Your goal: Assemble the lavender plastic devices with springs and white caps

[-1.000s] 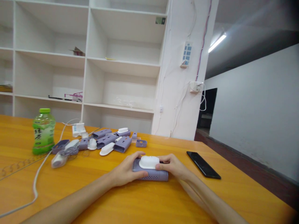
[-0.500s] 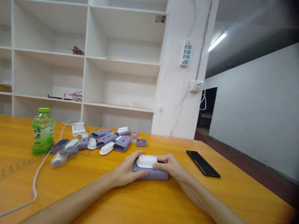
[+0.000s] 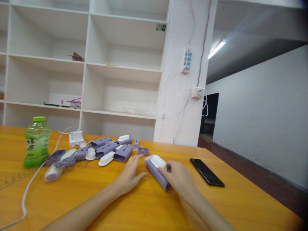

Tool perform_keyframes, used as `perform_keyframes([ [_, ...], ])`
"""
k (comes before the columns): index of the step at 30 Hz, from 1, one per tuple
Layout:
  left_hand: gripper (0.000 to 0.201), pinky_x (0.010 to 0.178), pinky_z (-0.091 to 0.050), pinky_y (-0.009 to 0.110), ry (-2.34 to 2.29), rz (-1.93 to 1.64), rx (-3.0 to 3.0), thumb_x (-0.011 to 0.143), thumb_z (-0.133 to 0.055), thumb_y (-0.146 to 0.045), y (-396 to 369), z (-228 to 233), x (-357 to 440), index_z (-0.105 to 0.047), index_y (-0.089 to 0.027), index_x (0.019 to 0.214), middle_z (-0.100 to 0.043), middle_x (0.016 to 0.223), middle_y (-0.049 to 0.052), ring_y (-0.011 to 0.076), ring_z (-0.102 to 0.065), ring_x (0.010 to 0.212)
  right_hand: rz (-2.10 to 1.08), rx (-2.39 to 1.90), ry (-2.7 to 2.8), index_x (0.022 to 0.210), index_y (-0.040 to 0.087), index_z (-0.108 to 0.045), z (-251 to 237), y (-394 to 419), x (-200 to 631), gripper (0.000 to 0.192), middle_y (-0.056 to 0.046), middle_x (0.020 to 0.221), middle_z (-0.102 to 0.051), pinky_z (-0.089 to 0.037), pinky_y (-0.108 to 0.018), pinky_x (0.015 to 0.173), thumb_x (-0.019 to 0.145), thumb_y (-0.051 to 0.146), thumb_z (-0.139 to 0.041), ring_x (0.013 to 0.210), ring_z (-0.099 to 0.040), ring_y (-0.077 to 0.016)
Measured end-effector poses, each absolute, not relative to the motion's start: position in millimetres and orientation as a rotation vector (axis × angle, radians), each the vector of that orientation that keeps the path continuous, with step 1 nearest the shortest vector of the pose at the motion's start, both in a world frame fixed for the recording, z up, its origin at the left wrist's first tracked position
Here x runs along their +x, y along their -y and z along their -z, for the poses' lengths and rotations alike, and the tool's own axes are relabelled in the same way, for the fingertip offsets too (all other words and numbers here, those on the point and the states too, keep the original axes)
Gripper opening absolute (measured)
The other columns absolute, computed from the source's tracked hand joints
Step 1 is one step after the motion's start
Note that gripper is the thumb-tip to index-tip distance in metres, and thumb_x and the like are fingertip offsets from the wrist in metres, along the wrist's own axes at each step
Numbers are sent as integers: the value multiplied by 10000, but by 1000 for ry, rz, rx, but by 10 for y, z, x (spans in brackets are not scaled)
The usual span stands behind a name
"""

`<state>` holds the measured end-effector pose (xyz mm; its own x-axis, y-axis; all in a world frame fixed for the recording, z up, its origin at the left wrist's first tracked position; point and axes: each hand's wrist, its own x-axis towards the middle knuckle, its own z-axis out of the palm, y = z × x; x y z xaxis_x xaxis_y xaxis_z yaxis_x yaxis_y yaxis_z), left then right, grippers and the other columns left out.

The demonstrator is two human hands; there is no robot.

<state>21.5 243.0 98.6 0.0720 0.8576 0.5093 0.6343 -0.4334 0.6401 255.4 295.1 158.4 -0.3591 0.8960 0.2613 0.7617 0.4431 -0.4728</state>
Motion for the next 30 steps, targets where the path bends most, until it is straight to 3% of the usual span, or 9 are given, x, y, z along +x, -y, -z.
perform_keyframes([
  [3, 472, 1091, -417, 471, -1528, -1215, 2088, 935, -586, -357, -2449, -925, 204, -438, -247, 1369, -517, 1373, 116, 278, -515, 1246, -43, -1557, 2153, 1104, 152, -666, -1587, -2849, 2551, 352, -188, 1018, -682, -432, -482, 896, 898, 419, -565, 1033, -619, -374],
  [7, 407, 1113, -395, 449, -1493, -1159, 2170, 925, -570, -276, -2401, -912, 206, -471, -253, 1319, -537, 1337, 98, 260, -511, 1246, 72, -1498, 2362, 1493, 297, -366, -1537, -2664, 2530, 689, -152, 1487, -436, -462, -530, 966, 879, 504, -600, 1350, -419, -393],
  [10, 389, 1101, -408, 431, -1499, -1123, 2174, 915, -571, -257, -2361, -947, 219, -493, -252, 1295, -549, 1315, 87, 255, -524, 1223, 7, -1468, 2511, 1454, 403, -407, -1432, -2622, 2452, 637, -53, 1648, -149, -502, -554, 935, 868, 492, -640, 1486, -161, -417],
  [13, 346, 1081, -424, 413, -1506, -1090, 2166, 911, -567, -249, -2337, -990, 226, -518, -251, 1254, -567, 1273, 77, 246, -542, 1189, 53, -1519, 2529, 1333, 367, -559, -1328, -2823, 2372, 411, -33, 1662, -89, -518, -553, 908, 927, 428, -587, 1496, -106, -427],
  [18, 319, 1082, -414, 399, -1498, -1070, 2181, 916, -554, -244, -2337, -1008, 218, -523, -254, 1233, -570, 1258, 70, 239, -537, 1189, 356, -1568, 2359, 1521, 293, -321, -1214, -3412, 2571, 661, -121, 1648, -128, -143, -689, 1135, 931, 407, -597, 1516, -43, -368],
  [23, 299, 1072, -409, 394, -1489, -1054, 2208, 913, -552, -234, -2352, -988, 209, -532, -255, 1210, -578, 1231, 63, 235, -532, 1182, 219, -1430, 2318, 1366, 180, -511, -1159, -3443, 2801, 490, -198, 1575, -282, -278, -573, 1116, 928, 396, -555, 1456, -253, -390],
  [25, 295, 1066, -411, 392, -1490, -1054, 2211, 912, -555, -233, -2357, -984, 208, -534, -253, 1206, -581, 1221, 62, 232, -533, 1173, 164, -1316, 2338, 1175, 192, -614, -1166, -3347, 2734, 295, -172, 1427, -478, -353, -486, 1067, 965, 337, -467, 1333, -434, -340],
  [27, 295, 1060, -414, 388, -1490, -1055, 2217, 909, -559, -229, -2362, -982, 207, -534, -250, 1202, -583, 1205, 60, 228, -536, 1161, 119, -1279, 2349, 960, 204, -645, -1166, -3276, 2617, 284, -135, 1170, -625, -399, -448, 998, 994, 322, -390, 1141, -563, -297],
  [30, 291, 1059, -413, 384, -1492, -1058, 2226, 909, -559, -224, -2367, -980, 209, -535, -247, 1199, -581, 1195, 58, 222, -535, 1153, 41, -1281, 2351, 818, 204, -629, -1126, -3290, 2502, 313, -107, 965, -658, -422, -441, 941, 986, 344, -405, 1011, -599, -282],
])
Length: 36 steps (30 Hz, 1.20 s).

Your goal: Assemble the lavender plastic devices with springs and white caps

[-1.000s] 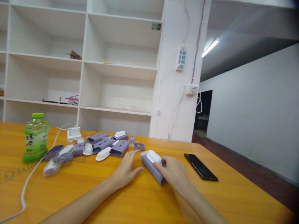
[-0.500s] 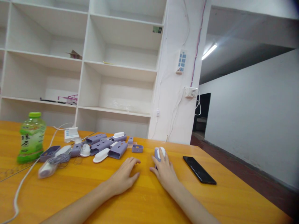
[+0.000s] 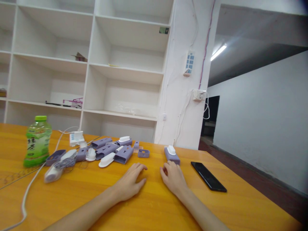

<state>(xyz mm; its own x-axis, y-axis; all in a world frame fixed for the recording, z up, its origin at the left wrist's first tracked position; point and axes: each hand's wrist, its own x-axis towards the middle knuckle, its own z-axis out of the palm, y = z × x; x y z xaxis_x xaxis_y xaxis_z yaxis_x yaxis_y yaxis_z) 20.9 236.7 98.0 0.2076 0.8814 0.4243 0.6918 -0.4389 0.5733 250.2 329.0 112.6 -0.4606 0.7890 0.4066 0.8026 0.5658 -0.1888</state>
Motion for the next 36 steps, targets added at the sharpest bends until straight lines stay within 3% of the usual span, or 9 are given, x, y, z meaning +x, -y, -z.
perform_keyframes([
  [3, 278, 1058, -412, 383, -1490, -1055, 2228, 915, -553, -226, -2367, -982, 208, -535, -249, 1192, -578, 1192, 55, 221, -532, 1152, -80, -1278, 2356, 993, 204, -661, -1056, -3447, 2561, 249, -107, 1093, -674, -419, -428, 986, 946, 383, -495, 1116, -582, -281],
  [8, 285, 1055, -414, 385, -1489, -1050, 2218, 915, -555, -234, -2358, -985, 198, -526, -255, 1198, -575, 1202, 53, 223, -535, 1152, -312, -1299, 2374, 1387, 133, -514, -964, -3744, 2806, 646, -154, 1460, -508, -372, -399, 1122, 865, 503, -602, 1329, -496, -273],
  [18, 304, 1026, -410, 392, -1833, -955, 2361, 909, -525, -240, -2415, -1096, 109, -549, -242, 1212, -591, 1237, 82, 250, -536, 1175, -380, -1210, 2413, 1295, 148, -613, -899, -3723, 2838, 509, -137, 1442, -538, -318, -405, 1176, 936, 487, -491, 1357, -478, -261],
  [23, 392, 1080, -279, 566, -2361, -879, 2211, 909, -523, -333, -2535, -1205, -275, -565, -198, 1276, -514, 1382, 174, 366, -425, 1308, -351, -1205, 2431, 1303, 134, -604, -908, -3620, 2811, 473, -159, 1452, -523, -301, -440, 1182, 969, 426, -442, 1381, -452, -268],
  [26, 449, 1128, -168, 624, -2372, -815, 2197, 838, -625, -409, -2494, -1193, -340, -614, -197, 1233, -588, 1285, 176, 379, -481, 1256, -340, -1185, 2434, 1276, 137, -622, -928, -3550, 2778, 427, -162, 1423, -549, -303, -461, 1178, 967, 372, -443, 1370, -462, -279],
  [28, 418, 1152, -152, 608, -2221, -786, 2314, 826, -648, -441, -2402, -1186, -199, -654, -230, 1187, -627, 1217, 142, 361, -519, 1212, -342, -1155, 2421, 1253, 140, -632, -956, -3492, 2738, 402, -157, 1384, -580, -323, -455, 1168, 961, 353, -456, 1338, -493, -278],
  [30, 385, 1129, -255, 573, -1950, -829, 2453, 844, -642, -474, -2281, -1195, 59, -669, -267, 1167, -599, 1285, 122, 356, -510, 1214, -356, -1120, 2393, 1276, 147, -610, -1000, -3422, 2680, 404, -142, 1368, -590, -346, -424, 1159, 960, 352, -464, 1310, -515, -257],
  [33, 475, 1080, -379, 475, -1660, -987, 2479, 890, -615, -440, -2136, -1242, 448, -540, -305, 1339, -553, 1379, 76, 306, -508, 1233, -387, -1065, 2344, 1366, 168, -532, -1092, -3291, 2573, 434, -106, 1411, -555, -349, -355, 1163, 1001, 356, -390, 1329, -493, -200],
  [36, 415, 1082, -394, 400, -1596, -1053, 2497, 939, -555, -366, -2138, -1339, 555, -507, -298, 1346, -556, 1377, 52, 248, -518, 1236, -429, -975, 2352, 1413, 215, -495, -1183, -3144, 2490, 449, -71, 1481, -491, -315, -340, 1186, 1016, 391, -378, 1382, -433, -178],
])
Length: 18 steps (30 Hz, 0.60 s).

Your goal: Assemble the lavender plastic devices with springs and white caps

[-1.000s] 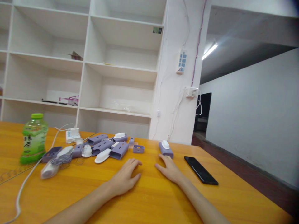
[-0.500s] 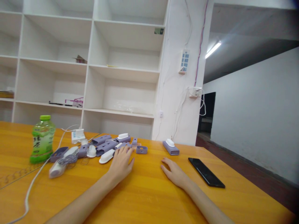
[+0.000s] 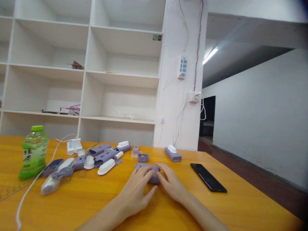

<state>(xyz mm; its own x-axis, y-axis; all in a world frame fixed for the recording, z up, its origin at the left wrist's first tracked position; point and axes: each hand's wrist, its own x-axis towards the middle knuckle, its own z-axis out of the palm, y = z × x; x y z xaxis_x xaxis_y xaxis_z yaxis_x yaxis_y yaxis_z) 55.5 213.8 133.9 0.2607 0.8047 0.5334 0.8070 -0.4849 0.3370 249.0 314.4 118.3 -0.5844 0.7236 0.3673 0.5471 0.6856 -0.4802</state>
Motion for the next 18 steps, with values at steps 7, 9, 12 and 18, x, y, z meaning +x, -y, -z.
perform_keyframes([
  [7, 306, 968, -428, 473, 2278, 492, -1738, 967, -422, -292, -2385, -1581, -393, -627, -182, 1167, -645, 1206, 155, 329, -575, 1159, -341, -916, 2513, 1409, 299, -517, -1308, -2969, 2437, 525, -75, 1470, -473, -319, -399, 1162, 902, 393, -613, 1359, -432, -249],
  [9, 324, 864, -445, 562, 2474, 419, -1498, 923, -463, -263, -2383, -1578, -742, -641, -63, 1106, -650, 1122, 275, 445, -595, 1084, -272, -972, 2484, 1355, 307, -559, -1335, -2972, 2418, 485, -76, 1356, -542, -381, -388, 1095, 882, 377, -636, 1259, -505, -251],
  [12, 295, 803, -459, 557, 2690, 365, -1251, 880, -456, -158, -2347, -1501, -1154, -650, -26, 1059, -657, 1097, 321, 479, -621, 1051, -112, -1106, 2436, 1238, 283, -615, -1369, -2966, 2387, 446, -83, 1181, -585, -438, -399, 977, 829, 445, -689, 1103, -560, -277],
  [18, 216, 732, -504, 376, 2835, 404, -1232, 864, -444, -70, -2336, -1340, -1451, -615, -78, 996, -732, 971, 215, 341, -717, 917, 63, -1273, 2403, 1092, 252, -652, -1416, -2906, 2388, 568, -107, 1108, -596, -423, -441, 915, 785, 729, -618, 1022, -569, -327],
])
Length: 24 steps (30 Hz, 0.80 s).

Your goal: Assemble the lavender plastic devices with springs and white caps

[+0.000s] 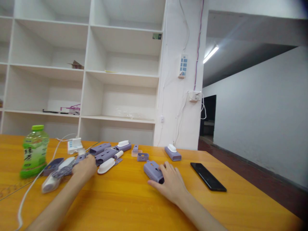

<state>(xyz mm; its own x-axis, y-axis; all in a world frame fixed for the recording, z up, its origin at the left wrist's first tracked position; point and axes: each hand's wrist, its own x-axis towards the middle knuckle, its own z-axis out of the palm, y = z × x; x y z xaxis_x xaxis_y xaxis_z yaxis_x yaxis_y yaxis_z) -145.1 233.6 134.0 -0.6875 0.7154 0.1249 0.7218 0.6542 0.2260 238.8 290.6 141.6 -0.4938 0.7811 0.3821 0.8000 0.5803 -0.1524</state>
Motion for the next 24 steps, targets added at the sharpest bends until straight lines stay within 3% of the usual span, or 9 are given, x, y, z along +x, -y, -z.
perform_keyframes([
  [5, 269, 772, -500, 396, 2675, 542, -1242, 933, -409, -175, -2361, -1561, -1315, -511, -51, 1148, -698, 1027, 246, 369, -687, 979, 20, -1234, 2412, 1114, 260, -639, -1403, -2896, 2412, 460, -95, 1114, -599, -428, -419, 907, 876, 645, -559, 1040, -567, -311],
  [7, 353, 846, -489, 358, 2520, 654, -1354, 994, -358, -289, -2383, -1638, -1101, -430, -97, 1282, -670, 1133, 198, 310, -665, 1053, 34, -1202, 2415, 1122, 259, -637, -1389, -2896, 2409, 410, -94, 1135, -597, -418, -425, 932, 895, 593, -565, 1083, -550, -314],
  [8, 380, 857, -486, 302, 2419, 737, -1460, 1005, -355, -340, -2393, -1640, -952, -388, -155, 1336, -669, 1147, 131, 247, -670, 1038, 40, -1190, 2414, 1127, 259, -637, -1383, -2895, 2405, 395, -94, 1147, -596, -413, -429, 943, 902, 576, -565, 1100, -543, -315],
  [11, 377, 707, -501, 275, 2064, 1166, -2049, 975, -416, -364, -2398, -1482, -398, -413, -206, 1318, -686, 1012, 62, 197, -686, 769, 28, -1167, 2406, 1145, 260, -635, -1362, -2891, 2389, 370, -88, 1155, -599, -413, -421, 952, 928, 544, -538, 1093, -550, -302],
  [13, 394, 776, -497, 304, 1977, 1080, -2265, 938, -471, -317, -2368, -1302, -32, -433, -224, 1319, -693, 988, 69, 226, -687, 860, -2, -1168, 2397, 1164, 254, -628, -1340, -2894, 2381, 368, -85, 1140, -608, -422, -405, 946, 940, 525, -521, 1067, -567, -290],
  [15, 551, 775, -493, 339, 1983, 899, -2335, 889, -530, -284, -2321, -1151, 251, -366, -237, 1413, -693, 1085, 109, 275, -688, 930, -33, -1172, 2388, 1182, 246, -618, -1314, -2905, 2377, 365, -85, 1129, -618, -430, -391, 942, 947, 503, -511, 1058, -576, -286],
  [18, 568, 786, -486, 379, 1994, 795, -2307, 899, -557, -442, -2262, -1090, 444, -387, -255, 1408, -675, 1166, 129, 321, -686, 954, -63, -1166, 2389, 1186, 235, -611, -1281, -2925, 2380, 360, -87, 1124, -626, -433, -382, 942, 939, 483, -527, 1065, -578, -289],
  [21, 558, 782, -479, 368, 1997, 796, -2278, 915, -471, -643, -2271, -1212, 369, -487, -253, 1315, -692, 1103, 112, 314, -683, 953, -74, -1153, 2395, 1181, 223, -605, -1275, -2930, 2385, 370, -93, 1127, -623, -430, -374, 942, 926, 484, -544, 1070, -578, -292],
  [24, 462, 793, -470, 334, 2106, 644, -2060, 978, -360, -612, -2347, -1383, 76, -606, -240, 1098, -692, 1052, 91, 267, -675, 953, -101, -1160, 2396, 1164, 227, -600, -1288, -2917, 2380, 359, -95, 1115, -620, -437, -359, 915, 922, 484, -536, 1049, -586, -286],
])
